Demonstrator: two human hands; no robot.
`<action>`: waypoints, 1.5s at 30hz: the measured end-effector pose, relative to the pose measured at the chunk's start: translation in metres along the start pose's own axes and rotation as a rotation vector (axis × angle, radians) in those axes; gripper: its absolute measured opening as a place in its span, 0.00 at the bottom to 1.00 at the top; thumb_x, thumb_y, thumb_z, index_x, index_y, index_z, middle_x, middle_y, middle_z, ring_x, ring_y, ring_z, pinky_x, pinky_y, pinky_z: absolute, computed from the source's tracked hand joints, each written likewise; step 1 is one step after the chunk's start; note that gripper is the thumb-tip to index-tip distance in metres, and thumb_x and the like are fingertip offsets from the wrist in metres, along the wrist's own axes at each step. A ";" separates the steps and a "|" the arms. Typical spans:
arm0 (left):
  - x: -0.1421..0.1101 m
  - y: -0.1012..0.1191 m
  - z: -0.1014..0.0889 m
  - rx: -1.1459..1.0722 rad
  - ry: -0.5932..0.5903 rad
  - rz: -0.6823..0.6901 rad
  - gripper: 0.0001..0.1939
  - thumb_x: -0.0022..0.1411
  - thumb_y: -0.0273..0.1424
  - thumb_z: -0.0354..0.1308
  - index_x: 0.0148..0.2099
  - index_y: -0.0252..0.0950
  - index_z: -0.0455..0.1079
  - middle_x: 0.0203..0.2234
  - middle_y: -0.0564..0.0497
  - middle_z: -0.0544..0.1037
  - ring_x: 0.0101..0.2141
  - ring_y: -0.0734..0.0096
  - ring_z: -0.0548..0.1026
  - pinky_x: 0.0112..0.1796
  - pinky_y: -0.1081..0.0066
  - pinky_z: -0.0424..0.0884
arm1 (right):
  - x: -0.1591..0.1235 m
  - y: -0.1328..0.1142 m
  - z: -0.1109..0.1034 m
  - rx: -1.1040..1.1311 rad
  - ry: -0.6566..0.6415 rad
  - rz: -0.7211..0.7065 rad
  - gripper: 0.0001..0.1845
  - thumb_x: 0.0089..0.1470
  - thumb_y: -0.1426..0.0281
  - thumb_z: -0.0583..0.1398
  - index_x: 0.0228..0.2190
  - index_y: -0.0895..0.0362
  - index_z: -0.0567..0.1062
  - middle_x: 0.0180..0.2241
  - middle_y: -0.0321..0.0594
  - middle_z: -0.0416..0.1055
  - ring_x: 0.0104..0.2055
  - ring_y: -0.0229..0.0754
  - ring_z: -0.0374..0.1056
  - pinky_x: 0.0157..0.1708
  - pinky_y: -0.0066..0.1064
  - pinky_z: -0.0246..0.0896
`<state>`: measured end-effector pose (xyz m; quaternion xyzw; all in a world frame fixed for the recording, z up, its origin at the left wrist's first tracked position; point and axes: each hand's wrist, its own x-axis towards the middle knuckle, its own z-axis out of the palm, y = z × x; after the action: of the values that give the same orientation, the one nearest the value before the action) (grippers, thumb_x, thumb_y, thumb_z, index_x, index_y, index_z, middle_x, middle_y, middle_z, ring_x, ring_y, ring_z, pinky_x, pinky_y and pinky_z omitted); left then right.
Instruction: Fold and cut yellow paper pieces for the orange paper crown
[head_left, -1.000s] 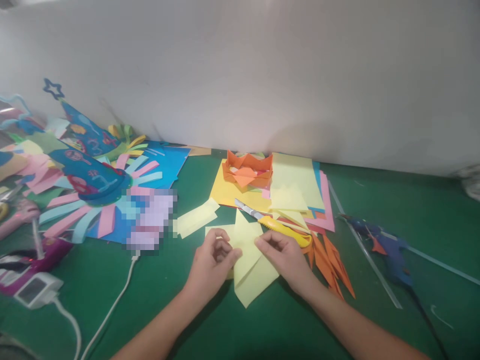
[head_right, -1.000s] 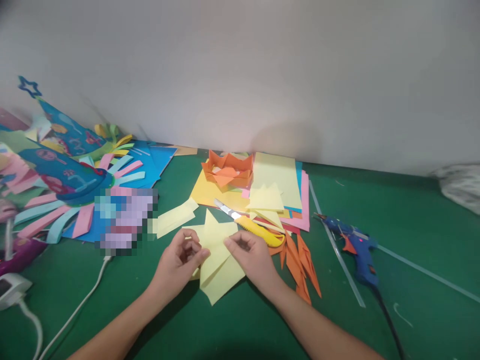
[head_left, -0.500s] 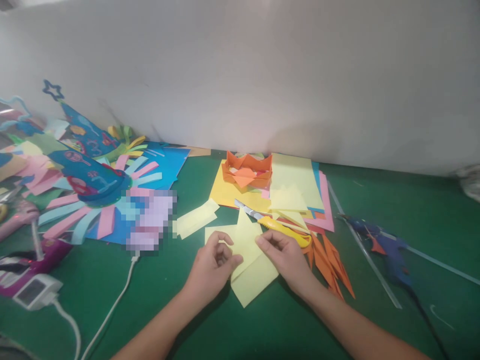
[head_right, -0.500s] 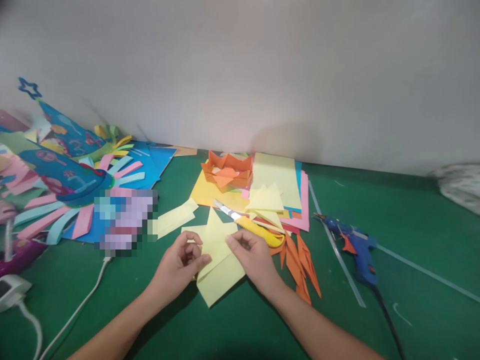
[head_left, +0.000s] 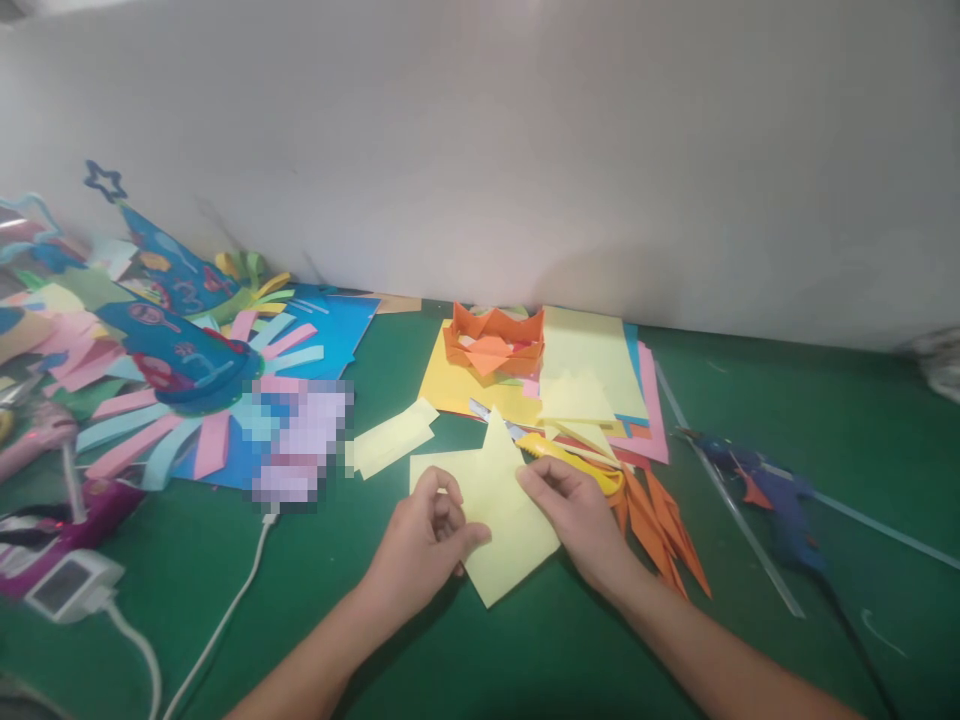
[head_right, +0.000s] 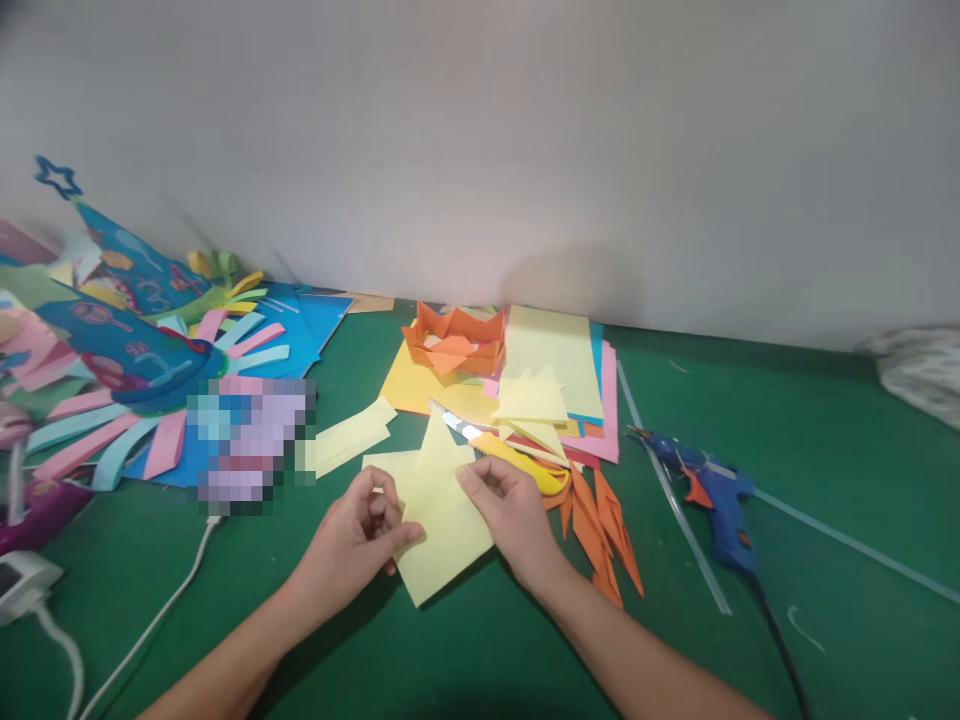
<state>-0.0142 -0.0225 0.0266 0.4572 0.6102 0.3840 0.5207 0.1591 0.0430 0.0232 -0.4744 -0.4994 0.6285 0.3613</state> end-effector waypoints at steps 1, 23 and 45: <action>0.000 0.000 0.000 -0.009 0.001 -0.010 0.17 0.54 0.36 0.61 0.34 0.40 0.53 0.16 0.65 0.62 0.15 0.80 0.64 0.18 0.78 0.62 | 0.000 0.000 0.000 -0.008 -0.001 -0.003 0.20 0.45 0.54 0.63 0.21 0.58 0.69 0.20 0.31 0.64 0.23 0.34 0.58 0.23 0.26 0.54; 0.016 -0.002 -0.021 0.881 0.089 0.635 0.02 0.60 0.27 0.55 0.37 0.37 0.67 0.41 0.48 0.71 0.44 0.62 0.68 0.45 0.60 0.67 | -0.007 0.015 0.006 -0.841 -0.123 -0.589 0.11 0.59 0.69 0.52 0.26 0.56 0.69 0.24 0.37 0.67 0.29 0.39 0.64 0.30 0.30 0.57; 0.018 -0.001 -0.024 1.041 0.046 0.530 0.07 0.60 0.30 0.55 0.43 0.39 0.66 0.53 0.49 0.69 0.51 0.57 0.63 0.49 0.55 0.60 | -0.004 0.015 0.007 -1.204 -0.140 -0.710 0.17 0.61 0.71 0.50 0.48 0.55 0.72 0.29 0.41 0.62 0.32 0.43 0.59 0.31 0.34 0.57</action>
<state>-0.0384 -0.0053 0.0243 0.7815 0.5945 0.1604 0.1004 0.1540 0.0338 0.0101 -0.3586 -0.9074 0.1157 0.1861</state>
